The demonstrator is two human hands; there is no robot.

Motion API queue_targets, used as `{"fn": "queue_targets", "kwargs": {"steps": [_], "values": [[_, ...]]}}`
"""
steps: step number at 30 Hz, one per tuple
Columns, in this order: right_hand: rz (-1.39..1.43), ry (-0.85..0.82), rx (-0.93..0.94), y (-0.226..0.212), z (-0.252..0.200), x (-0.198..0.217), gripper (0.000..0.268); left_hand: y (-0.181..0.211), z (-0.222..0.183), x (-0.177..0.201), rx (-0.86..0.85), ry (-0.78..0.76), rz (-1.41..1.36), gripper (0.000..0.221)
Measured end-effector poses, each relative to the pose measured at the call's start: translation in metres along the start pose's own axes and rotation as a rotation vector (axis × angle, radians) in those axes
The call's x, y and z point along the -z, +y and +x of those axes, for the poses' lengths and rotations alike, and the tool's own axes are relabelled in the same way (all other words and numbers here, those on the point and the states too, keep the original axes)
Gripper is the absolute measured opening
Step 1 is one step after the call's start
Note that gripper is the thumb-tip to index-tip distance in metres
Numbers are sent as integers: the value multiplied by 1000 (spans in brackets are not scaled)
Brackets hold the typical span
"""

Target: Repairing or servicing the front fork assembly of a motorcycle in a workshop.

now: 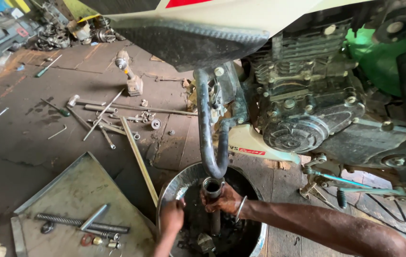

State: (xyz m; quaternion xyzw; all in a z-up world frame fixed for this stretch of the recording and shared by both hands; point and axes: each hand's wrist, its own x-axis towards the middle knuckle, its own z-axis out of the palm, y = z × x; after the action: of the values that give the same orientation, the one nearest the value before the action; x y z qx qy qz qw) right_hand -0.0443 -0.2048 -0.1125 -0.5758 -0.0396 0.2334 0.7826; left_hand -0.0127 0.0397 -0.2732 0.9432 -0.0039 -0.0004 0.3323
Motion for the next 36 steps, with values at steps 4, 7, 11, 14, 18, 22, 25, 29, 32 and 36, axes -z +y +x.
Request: {"fn": "queue_targets", "kwargs": {"steps": [4, 7, 11, 14, 18, 22, 25, 29, 32, 36], "values": [[143, -36, 40, 24, 7, 5, 38, -48, -16, -98, 4, 51, 73, 29], [134, -147, 216, 37, 2, 8, 40, -53, -24, -126, -70, 14, -70, 23], [413, -339, 155, 16, -14, 6, 46, -26, -15, -111, 689, -263, -668, 17], [-56, -141, 267, -7, -24, 2, 37, -9, -14, -86, 946, -509, -1090, 19], [-231, 38, 244, -11, -21, 9, 36, 99, -25, 43, 692, -577, -1224, 17], [-90, 122, 112, -6, -15, 19, 35, 184, -25, 132, 683, -480, -1111, 6], [120, 147, 16, -8, -16, 17, 25, 215, -18, 156, 439, -587, -1150, 25], [-123, 132, 171, -1, -11, 16, 30, 252, -19, 180, 80, -400, -644, 26], [-170, 124, 155, -21, -14, 4, 37, 259, -19, 188, -65, -360, -384, 24], [-106, 86, 132, -12, -5, 5, 44, 234, -9, 175, -125, -346, -429, 21]]}}
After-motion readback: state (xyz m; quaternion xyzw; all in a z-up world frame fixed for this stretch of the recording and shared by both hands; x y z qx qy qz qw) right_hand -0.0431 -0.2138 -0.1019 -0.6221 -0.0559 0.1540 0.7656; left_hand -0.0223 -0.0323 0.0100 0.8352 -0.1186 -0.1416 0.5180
